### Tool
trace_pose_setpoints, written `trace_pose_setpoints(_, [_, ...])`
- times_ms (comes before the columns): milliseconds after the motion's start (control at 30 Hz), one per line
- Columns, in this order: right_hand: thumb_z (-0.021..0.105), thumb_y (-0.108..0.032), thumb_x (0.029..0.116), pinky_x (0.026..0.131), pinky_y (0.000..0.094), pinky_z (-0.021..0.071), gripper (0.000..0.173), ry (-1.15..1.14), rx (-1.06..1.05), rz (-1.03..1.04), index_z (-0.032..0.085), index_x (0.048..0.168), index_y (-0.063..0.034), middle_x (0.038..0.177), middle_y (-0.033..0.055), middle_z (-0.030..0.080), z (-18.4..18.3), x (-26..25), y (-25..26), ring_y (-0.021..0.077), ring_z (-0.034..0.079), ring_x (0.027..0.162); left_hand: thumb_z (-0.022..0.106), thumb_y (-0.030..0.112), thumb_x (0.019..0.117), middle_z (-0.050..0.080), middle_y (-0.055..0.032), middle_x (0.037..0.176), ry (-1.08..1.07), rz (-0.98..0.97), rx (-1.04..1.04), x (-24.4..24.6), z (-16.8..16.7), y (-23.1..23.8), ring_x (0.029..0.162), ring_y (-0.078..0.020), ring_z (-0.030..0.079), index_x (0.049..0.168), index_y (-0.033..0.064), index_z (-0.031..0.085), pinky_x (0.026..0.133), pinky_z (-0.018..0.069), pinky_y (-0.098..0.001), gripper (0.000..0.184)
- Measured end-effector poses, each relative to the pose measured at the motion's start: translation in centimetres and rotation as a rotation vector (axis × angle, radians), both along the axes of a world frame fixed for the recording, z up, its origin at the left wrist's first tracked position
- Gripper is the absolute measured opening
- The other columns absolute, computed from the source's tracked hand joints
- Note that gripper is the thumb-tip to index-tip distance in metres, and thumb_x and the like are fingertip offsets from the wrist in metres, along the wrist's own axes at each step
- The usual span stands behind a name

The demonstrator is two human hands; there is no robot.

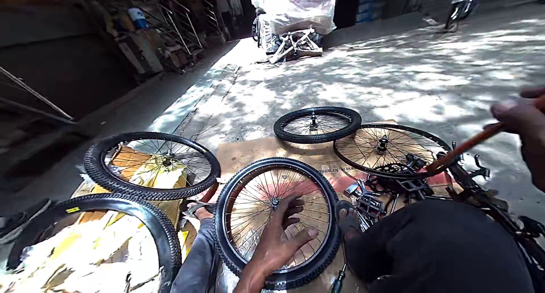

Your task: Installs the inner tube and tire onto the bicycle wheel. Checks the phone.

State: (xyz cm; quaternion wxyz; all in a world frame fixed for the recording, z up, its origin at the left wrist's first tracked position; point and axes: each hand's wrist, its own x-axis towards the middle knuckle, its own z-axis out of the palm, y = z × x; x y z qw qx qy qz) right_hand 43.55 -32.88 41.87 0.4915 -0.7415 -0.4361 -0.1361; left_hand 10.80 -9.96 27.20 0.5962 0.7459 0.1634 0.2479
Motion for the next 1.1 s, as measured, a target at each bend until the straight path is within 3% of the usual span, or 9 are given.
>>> trace_pose_setpoints(67, [0.063, -0.049, 0.0976, 0.078, 0.0457, 0.0602, 0.082, 0.125, -0.048, 0.145, 0.023, 0.162, -0.0158, 0.12, 0.0123, 0.062, 2.8, -4.0, 6.7, 0.0195, 0.067, 0.091, 0.084, 0.054, 0.0779, 0.054, -0.0053, 0.149, -0.135, -0.008, -0.024, 1.9, 3.6, -1.3, 0.134, -0.0263, 0.055, 0.158, 0.0198, 0.035, 0.108, 0.0531, -0.0466, 0.1])
trace_pose_setpoints(233, [0.069, -0.064, 0.088, 0.09, 0.0591, 0.0558, 0.09, 0.311, -0.626, 0.525, 0.037, 0.158, -0.0183, 0.126, 0.0166, 0.065, -1.2, -14.0, 18.7, 0.0325, 0.067, 0.108, 0.087, 0.046, 0.0761, 0.053, -0.0167, 0.143, -0.314, 0.032, -0.501, 2.3, 3.8, -3.7, 0.122, -0.0302, 0.062, 0.161, 0.0115, 0.013, 0.1, 0.0571, -0.0493, 0.118])
trace_pose_setpoints(300, [0.063, -0.073, 0.0881, 0.096, 0.0591, 0.053, 0.093, 0.292, -0.77, 0.578, 0.036, 0.158, -0.0187, 0.132, 0.0176, 0.062, -3.9, -15.4, 20.1, 0.034, 0.065, 0.115, 0.084, 0.037, 0.0811, 0.059, -0.0265, 0.132, -0.439, 0.054, -0.898, 1.1, 1.8, -3.6, 0.114, -0.0422, 0.065, 0.155, 0.0087, 0.024, 0.09, 0.0586, -0.0588, 0.099])
trace_pose_setpoints(400, [0.051, -0.07, 0.0974, 0.083, 0.051, 0.0601, 0.08, 0.485, -0.888, 0.76, 0.031, 0.159, -0.0227, 0.123, 0.0158, 0.067, -4.6, -15.2, 20.3, 0.0283, 0.071, 0.101, 0.076, 0.045, 0.0846, 0.057, -0.0329, 0.138, -0.591, -0.068, -1.199, -0.9, -1.6, -2.8, 0.123, -0.0537, 0.058, 0.141, 0.0058, 0.053, 0.092, 0.0525, -0.0684, 0.073])
trace_pose_setpoints(500, [0.049, -0.053, 0.1057, 0.095, 0.0498, 0.0558, 0.064, 0.642, -0.907, 0.936, 0.031, 0.16, -0.0233, 0.132, 0.0163, 0.062, -3.7, -14.1, 21.0, 0.0277, 0.066, 0.114, 0.069, 0.049, 0.0871, 0.052, -0.033, 0.144, -0.663, -0.14, -1.194, -1.8, -3.2, -1.9, 0.127, -0.0551, 0.054, 0.14, 0.0081, 0.057, 0.094, 0.0506, -0.0681, 0.068])
trace_pose_setpoints(667, [0.088, -0.027, 0.0829, 0.08, 0.0352, 0.0644, 0.115, 0.558, -0.943, 1.044, 0.006, 0.163, -0.0323, 0.114, 0.0042, 0.069, -6.6, -14.2, 20.7, 0.0138, 0.073, 0.091, 0.067, 0.07, 0.0837, 0.066, -0.022, 0.127, -0.651, 0.073, -1.053, -1.7, -1.9, -0.9, 0.114, -0.0386, 0.067, 0.14, 0.0129, 0.055, 0.092, 0.0562, -0.0587, 0.081])
trace_pose_setpoints(767, [0.088, -0.018, 0.0828, 0.062, 0.0333, 0.0632, 0.102, 0.628, -0.949, 1.051, 0.018, 0.156, -0.0326, 0.099, 0.0048, 0.07, -7.4, -14.8, 20.0, 0.016, 0.071, 0.069, 0.066, 0.075, 0.0795, 0.07, -0.0125, 0.121, -0.619, 0.166, -0.958, -0.9, -0.4, -0.7, 0.113, -0.0243, 0.069, 0.136, 0.0142, 0.058, 0.097, 0.0562, -0.0457, 0.084])
trace_pose_setpoints(1000, [0.082, -0.021, 0.089, 0.06, 0.0299, 0.0619, 0.081, 0.562, -0.9, 0.993, 0.03, 0.15, -0.0307, 0.095, 0.0015, 0.071, -6.7, -15.2, 19.8, 0.0128, 0.069, 0.065, 0.062, 0.078, 0.0794, 0.071, -0.0109, 0.119, -0.616, 0.165, -0.866, -0.6, 0.8, -0.4, 0.112, -0.0219, 0.069, 0.135, 0.0144, 0.058, 0.097, 0.0562, -0.0436, 0.085])
trace_pose_setpoints(1100, [0.06, -0.042, 0.1039, 0.063, 0.0328, 0.0635, 0.056, 0.596, -0.818, 0.976, 0.035, 0.152, -0.0298, 0.107, 0.0024, 0.071, -6.9, -15.4, 19.8, 0.0143, 0.073, 0.076, 0.063, 0.077, 0.0803, 0.071, -0.0141, 0.118, -0.639, 0.143, -0.889, -0.8, 0.8, -0.1, 0.108, -0.0265, 0.071, 0.134, 0.0137, 0.06, 0.092, 0.0587, -0.0478, 0.083])
